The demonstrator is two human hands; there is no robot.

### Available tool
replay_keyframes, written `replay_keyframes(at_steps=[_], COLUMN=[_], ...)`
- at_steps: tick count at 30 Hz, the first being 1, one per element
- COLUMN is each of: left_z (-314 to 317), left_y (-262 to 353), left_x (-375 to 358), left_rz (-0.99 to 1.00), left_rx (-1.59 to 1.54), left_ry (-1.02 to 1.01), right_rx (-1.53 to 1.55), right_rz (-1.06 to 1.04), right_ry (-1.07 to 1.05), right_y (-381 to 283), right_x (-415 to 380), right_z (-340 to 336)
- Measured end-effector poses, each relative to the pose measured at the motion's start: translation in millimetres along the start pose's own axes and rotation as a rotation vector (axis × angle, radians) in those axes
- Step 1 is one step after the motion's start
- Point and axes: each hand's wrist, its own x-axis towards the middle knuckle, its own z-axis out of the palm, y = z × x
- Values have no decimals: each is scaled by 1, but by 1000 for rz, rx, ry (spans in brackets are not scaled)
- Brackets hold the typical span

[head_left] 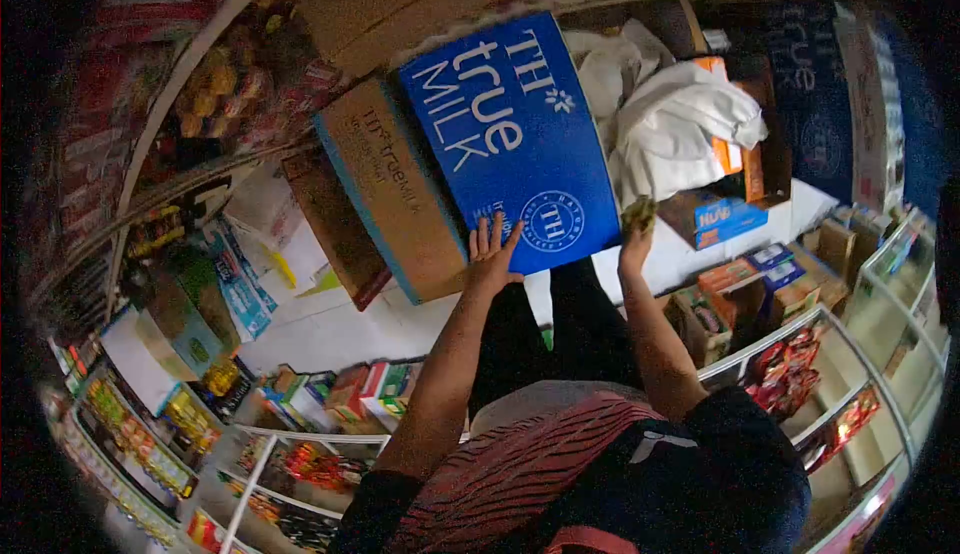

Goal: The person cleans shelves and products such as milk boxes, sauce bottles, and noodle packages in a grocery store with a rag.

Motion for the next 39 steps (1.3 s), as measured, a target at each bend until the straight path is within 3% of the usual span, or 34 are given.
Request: replay_keyframes(at_steps=[1, 2, 3, 5, 6, 8, 9, 11, 12, 14, 15, 16, 18, 20, 23, 24, 27, 28, 29, 31, 33, 34, 35, 37, 39], left_z=[-1, -4, -4, -3, -3, -3, -1, 3, 3, 7, 9, 9, 8, 9, 7, 7, 5, 12, 20, 8, 10, 2, -2, 1, 11], left_y=[0, 2, 2, 1, 1, 1, 0, -3, -2, -6, -7, -7, -7, -7, -5, -5, -6, -11, -14, 4, 9, 22, 34, 49, 59], left_x=[0, -1, 0, -1, -1, 0, 1, 0, 1, 2, 1, 1, 3, 2, 2, 2, 5, 6, 7, 2, 9, 7, 9, 20, 27], left_rz=[14, 6, 1, 29, 33, 44, 55, 73, 79, 114, 124, 113, 116, 130, 120, 119, 142, 164, 182, 116, 332, 461, 466, 548, 602], left_rx=[16, 7, -4, 18, 19, 28, 34, 55, 48, 62, 72, 78, 86, 88, 108, 123, 139, 113, 85, 127, -201, -131, -127, 146, 187], left_ry=[-18, -25, -28, -25, -18, -12, 0, -5, 4, 28, 19, 30, 20, 31, 26, 28, -8, 76, 160, 100, 323, 372, 366, 149, 217], right_rx=[213, 191, 198, 463, 620, 952, 946, 987, 1001, 1032, 979, 1063, 1160, 1014, 1060, 1067, 965, 916, 924, 862, 950, 947, 944, 951, 544], right_rz=[-20, 4, 12, 341, 383, 320, 553, 863, 866, 1077, 1044, 1004, 952, 830, 670, 706, 715, 690, 690, 607, 632, 636, 642, 600, 396], right_ry=[136, 307, 331, 172, 241, 132, 119, 48, 61, -123, -111, -35, 58, 234, 260, 198, 182, 62, 78, -97, -187, -229, -272, -274, -253], right_y=[5, 48, 50, 43, 79, 107, 38, 72, 74, 63, 5, -4, -1, 7, 15, -19, -36, -39, -42, -71, -46, -51, -56, -55, -43], right_x=[0, 5, -6, -27, -35, -63, -86, -116, -121, -123, -118, -111, -100, -94, -94, -101, -112, -116, -121, -125, -121, -119, -118, -112, -102], right_z=[-1, -2, 2, 13, 24, 62, 74, 95, 97, 97, 87, 82, 73, 66, 62, 52, 38, 33, 31, 29, 36, 36, 35, 29, 16])
